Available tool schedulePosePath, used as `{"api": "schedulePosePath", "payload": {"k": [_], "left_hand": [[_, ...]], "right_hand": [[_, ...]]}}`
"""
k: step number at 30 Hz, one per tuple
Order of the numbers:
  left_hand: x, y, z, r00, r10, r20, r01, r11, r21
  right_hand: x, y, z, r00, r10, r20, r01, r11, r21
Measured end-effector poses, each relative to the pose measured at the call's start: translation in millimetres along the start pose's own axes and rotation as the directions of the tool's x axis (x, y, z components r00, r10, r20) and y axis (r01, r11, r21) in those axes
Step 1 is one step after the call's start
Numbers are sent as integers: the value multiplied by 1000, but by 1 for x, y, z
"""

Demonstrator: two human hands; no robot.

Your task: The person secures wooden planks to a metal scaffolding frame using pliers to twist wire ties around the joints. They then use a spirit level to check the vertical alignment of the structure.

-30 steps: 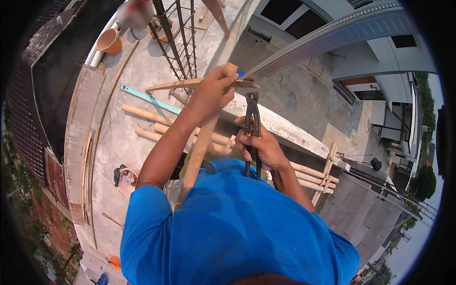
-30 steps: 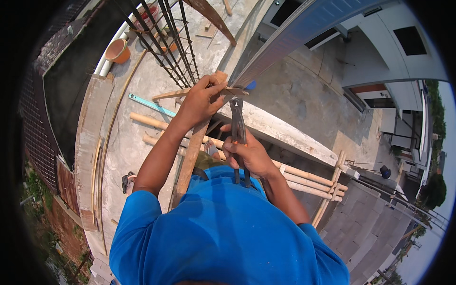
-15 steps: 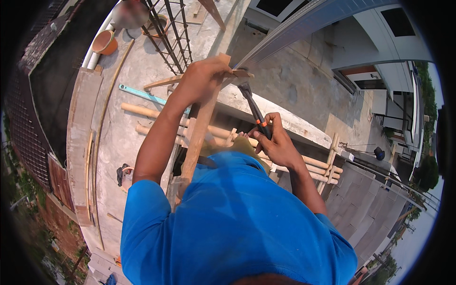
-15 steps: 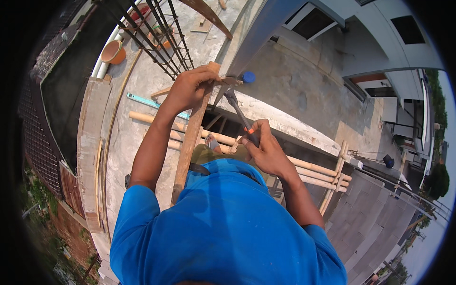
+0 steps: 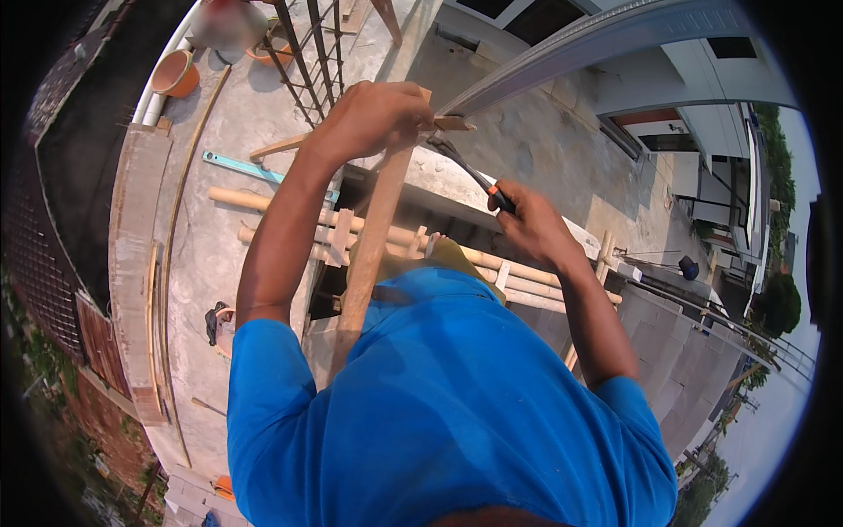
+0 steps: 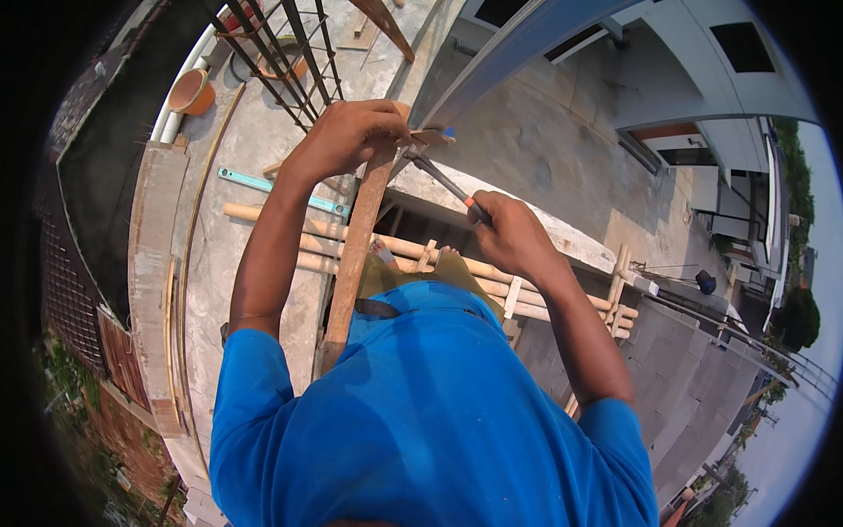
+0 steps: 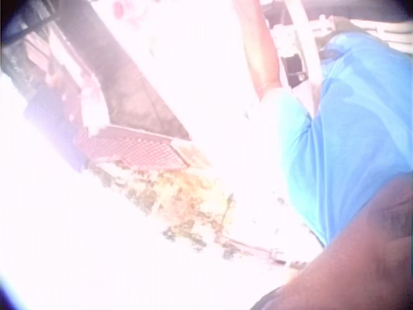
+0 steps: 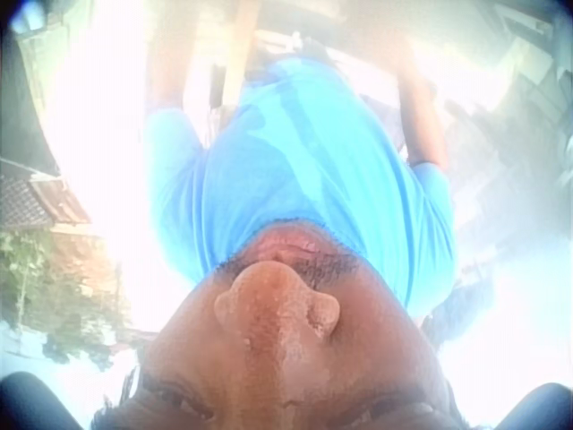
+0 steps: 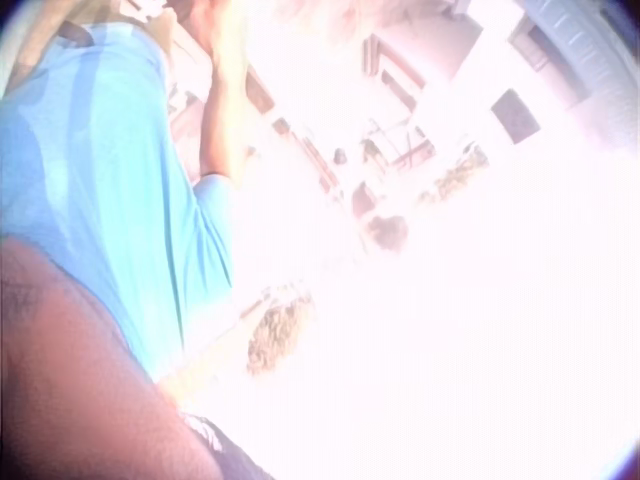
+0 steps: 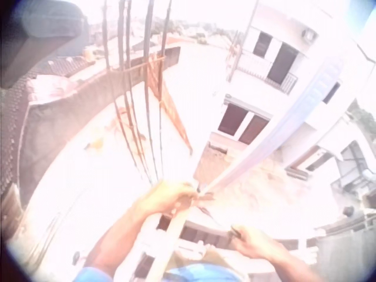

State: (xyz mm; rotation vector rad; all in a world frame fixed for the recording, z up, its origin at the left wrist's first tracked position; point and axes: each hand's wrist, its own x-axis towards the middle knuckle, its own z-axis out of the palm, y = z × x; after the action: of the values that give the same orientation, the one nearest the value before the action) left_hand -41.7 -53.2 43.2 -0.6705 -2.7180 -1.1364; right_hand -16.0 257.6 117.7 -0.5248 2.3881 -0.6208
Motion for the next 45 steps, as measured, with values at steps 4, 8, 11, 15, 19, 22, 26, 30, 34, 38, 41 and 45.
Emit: {"api": "schedulePosePath", "payload": {"k": [4, 8, 11, 15, 19, 22, 26, 30, 34, 38, 41, 45], "left_hand": [[0, -1, 0, 999, 32, -4, -32, 999, 32], [4, -8, 0, 998, 65, 9, -65, 997, 50], [6, -13, -1, 997, 77, 13, -77, 993, 85], [10, -14, -1, 994, 110, 7, -110, 990, 87], [6, -20, 5, 991, 119, -62, -117, 992, 42], [6, -17, 6, 993, 101, -64, -100, 995, 23], [7, -13, 5, 997, 54, -49, -53, 999, 10], [2, -10, 12, 994, 7, -114, -12, 999, -42], [-6, 0, 20, 971, -147, -191, 112, 977, -180], [-12, 14, 32, 898, -289, -331, 208, 943, -258], [-13, 18, 38, 850, -365, -380, 262, 918, -297], [-18, 27, 44, 798, -442, -410, 286, 876, -387]], "right_hand": [[2, -6, 1, 981, -165, -101, 120, 930, -348], [-1, -33, -3, 958, -249, -145, 98, 755, -648], [3, -54, -8, 961, -249, -119, 42, 556, -830], [8, -71, -9, 948, -305, -88, 33, 369, -929], [12, -85, -7, 949, -305, -86, 7, 291, -957], [13, -95, -5, 974, -212, -86, -22, 288, -957], [14, -94, -1, 975, -187, -119, -46, 355, -934], [13, -91, 5, 970, -181, -161, -81, 385, -920], [13, -94, 4, 960, -238, -149, -76, 290, -954], [14, -95, 5, 942, -319, -102, -72, 103, -992], [18, -99, 3, 955, -289, -75, -71, 25, -997], [21, -110, -2, 951, -308, -21, -53, -97, -994]]}}
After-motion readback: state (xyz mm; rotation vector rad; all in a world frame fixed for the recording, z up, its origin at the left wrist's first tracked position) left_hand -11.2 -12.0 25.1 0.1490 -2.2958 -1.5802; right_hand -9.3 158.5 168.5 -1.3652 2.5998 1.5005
